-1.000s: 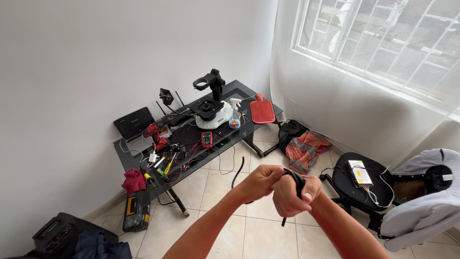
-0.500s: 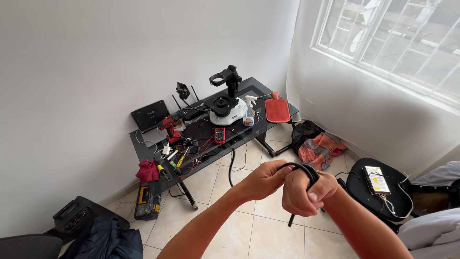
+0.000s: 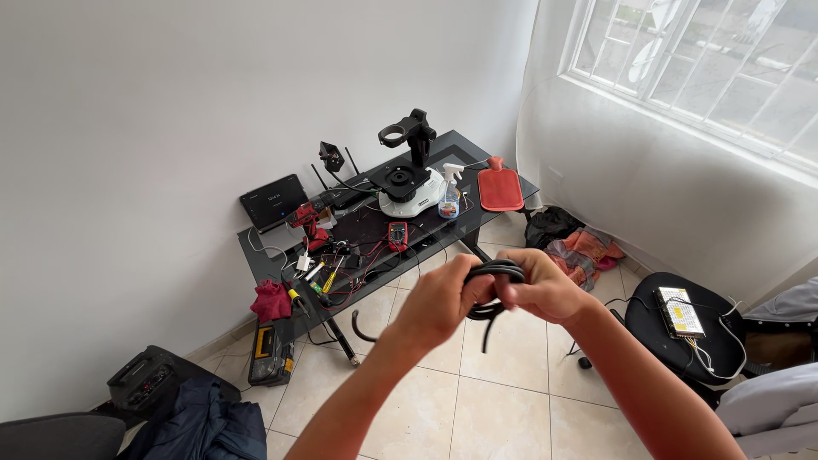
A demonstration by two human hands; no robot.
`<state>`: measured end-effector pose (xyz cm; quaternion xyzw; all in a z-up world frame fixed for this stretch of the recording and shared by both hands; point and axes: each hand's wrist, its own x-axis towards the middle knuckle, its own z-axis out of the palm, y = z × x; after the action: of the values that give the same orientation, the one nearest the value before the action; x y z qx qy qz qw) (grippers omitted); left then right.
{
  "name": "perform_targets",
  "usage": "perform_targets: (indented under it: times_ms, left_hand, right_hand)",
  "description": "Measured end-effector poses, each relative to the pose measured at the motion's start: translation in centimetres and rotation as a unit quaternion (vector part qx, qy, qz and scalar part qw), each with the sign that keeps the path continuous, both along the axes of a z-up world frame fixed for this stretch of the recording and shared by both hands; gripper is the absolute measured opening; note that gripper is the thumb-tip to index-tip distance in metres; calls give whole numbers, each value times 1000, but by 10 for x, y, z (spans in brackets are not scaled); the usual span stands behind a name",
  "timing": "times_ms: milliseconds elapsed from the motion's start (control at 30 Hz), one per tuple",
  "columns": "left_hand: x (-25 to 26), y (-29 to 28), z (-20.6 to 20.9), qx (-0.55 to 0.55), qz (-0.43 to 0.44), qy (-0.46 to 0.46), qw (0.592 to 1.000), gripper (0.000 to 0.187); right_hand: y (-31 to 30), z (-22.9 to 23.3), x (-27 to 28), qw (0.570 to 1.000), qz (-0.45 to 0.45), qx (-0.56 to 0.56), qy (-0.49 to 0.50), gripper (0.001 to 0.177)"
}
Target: The person organizes and inspects various electronic components, including a power supply and cables.
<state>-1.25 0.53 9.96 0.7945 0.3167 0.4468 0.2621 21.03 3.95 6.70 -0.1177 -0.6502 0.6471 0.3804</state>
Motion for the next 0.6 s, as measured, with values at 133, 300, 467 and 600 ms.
perform_targets:
  times_ms: [133,300,467,600]
  left_hand:
    - [-16,9,1,-28,59,141,988,31]
    - [-28,17,7,6,-25,104,994,31]
    - [-29,37,-16,-88,-107,47,989,39]
    - [-21,55,-57,-137,-143,-79,977,43]
  right_hand:
    - [-8,17,-12,901,-249,193,-299,54]
    - [-8,-1,-9,870,-255,276,-320,52]
    - [-13,-10,-14,872,-283,291,-272,47]
    - [-14,-15,-17,861,-342,301,-227,49]
